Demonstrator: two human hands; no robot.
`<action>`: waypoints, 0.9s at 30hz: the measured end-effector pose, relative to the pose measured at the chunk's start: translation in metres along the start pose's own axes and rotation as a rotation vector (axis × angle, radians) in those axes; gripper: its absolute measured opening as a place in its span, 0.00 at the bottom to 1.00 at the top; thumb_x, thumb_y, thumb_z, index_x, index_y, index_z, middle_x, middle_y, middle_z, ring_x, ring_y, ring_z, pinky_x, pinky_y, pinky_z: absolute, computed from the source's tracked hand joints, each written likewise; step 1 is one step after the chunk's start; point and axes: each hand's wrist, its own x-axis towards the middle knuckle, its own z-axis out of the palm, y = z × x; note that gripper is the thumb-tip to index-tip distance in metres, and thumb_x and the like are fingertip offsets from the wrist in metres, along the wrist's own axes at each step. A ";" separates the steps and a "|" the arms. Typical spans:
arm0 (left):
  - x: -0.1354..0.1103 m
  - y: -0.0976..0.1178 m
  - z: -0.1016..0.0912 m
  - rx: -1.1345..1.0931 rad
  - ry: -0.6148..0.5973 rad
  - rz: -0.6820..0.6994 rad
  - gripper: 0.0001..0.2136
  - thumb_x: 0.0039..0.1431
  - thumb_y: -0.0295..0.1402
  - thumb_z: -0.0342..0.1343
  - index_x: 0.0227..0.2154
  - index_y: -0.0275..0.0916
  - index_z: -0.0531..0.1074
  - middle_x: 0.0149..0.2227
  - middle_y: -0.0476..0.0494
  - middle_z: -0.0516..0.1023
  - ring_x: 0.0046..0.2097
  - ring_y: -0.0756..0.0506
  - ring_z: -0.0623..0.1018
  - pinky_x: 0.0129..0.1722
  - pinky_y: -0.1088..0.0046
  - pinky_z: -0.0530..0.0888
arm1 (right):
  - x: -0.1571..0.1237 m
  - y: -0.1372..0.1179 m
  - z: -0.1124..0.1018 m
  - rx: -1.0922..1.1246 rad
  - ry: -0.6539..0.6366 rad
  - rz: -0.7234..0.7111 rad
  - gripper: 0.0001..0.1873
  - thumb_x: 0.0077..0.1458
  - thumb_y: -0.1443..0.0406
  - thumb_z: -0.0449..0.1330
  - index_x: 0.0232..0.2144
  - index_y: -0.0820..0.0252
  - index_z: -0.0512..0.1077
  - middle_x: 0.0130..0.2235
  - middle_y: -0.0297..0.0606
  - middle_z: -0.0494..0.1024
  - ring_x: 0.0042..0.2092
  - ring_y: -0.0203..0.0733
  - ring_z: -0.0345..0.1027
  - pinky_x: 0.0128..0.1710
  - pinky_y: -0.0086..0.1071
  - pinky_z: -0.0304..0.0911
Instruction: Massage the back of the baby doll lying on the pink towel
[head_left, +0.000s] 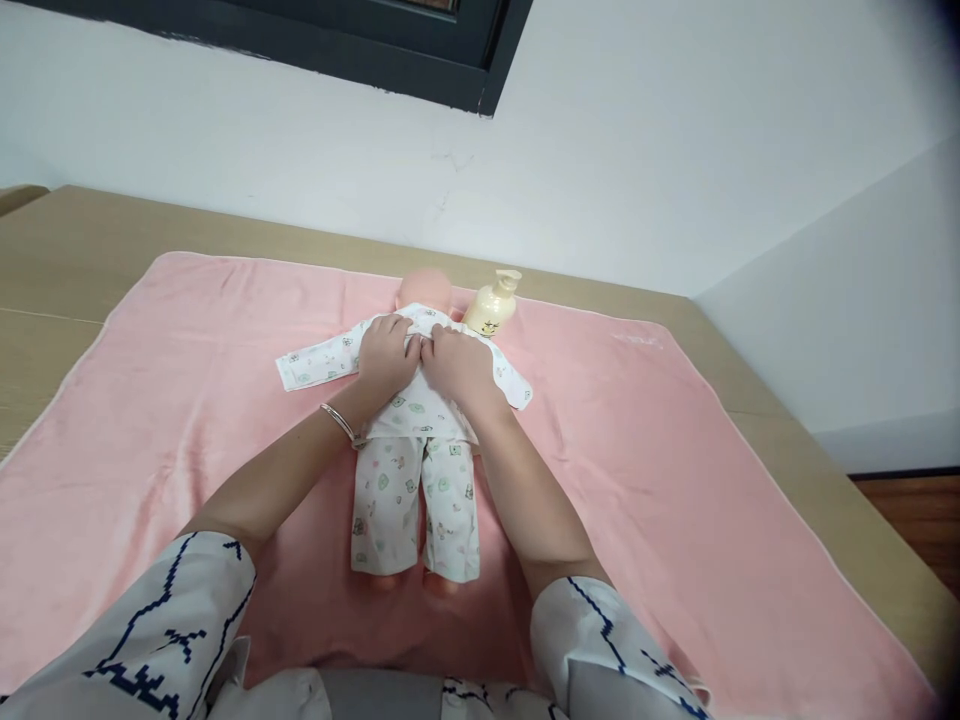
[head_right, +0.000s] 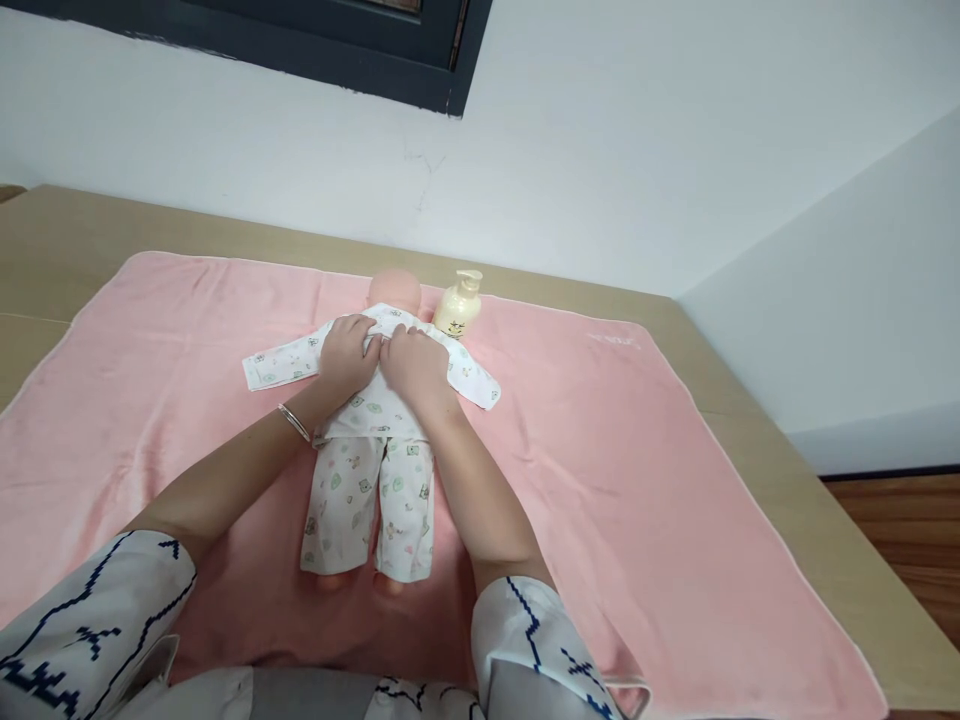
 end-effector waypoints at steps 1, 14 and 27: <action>0.001 -0.002 0.001 -0.013 -0.006 -0.016 0.15 0.62 0.35 0.48 0.47 0.36 0.72 0.51 0.35 0.75 0.54 0.37 0.71 0.57 0.56 0.67 | 0.003 0.003 0.003 0.023 0.003 -0.016 0.21 0.67 0.59 0.43 0.47 0.66 0.70 0.46 0.52 0.77 0.46 0.56 0.72 0.45 0.43 0.67; 0.003 0.004 -0.006 0.043 -0.097 0.035 0.15 0.65 0.35 0.43 0.43 0.35 0.73 0.43 0.34 0.77 0.49 0.36 0.73 0.53 0.56 0.68 | 0.004 0.001 0.015 -0.024 0.135 -0.029 0.19 0.68 0.62 0.44 0.46 0.71 0.69 0.44 0.55 0.78 0.49 0.56 0.70 0.61 0.49 0.50; 0.008 -0.007 0.001 0.052 -0.142 -0.001 0.20 0.64 0.34 0.45 0.55 0.32 0.67 0.56 0.34 0.72 0.60 0.36 0.68 0.64 0.53 0.62 | 0.023 0.021 0.030 0.173 0.059 -0.048 0.24 0.68 0.57 0.43 0.56 0.67 0.63 0.59 0.53 0.68 0.63 0.58 0.56 0.63 0.61 0.45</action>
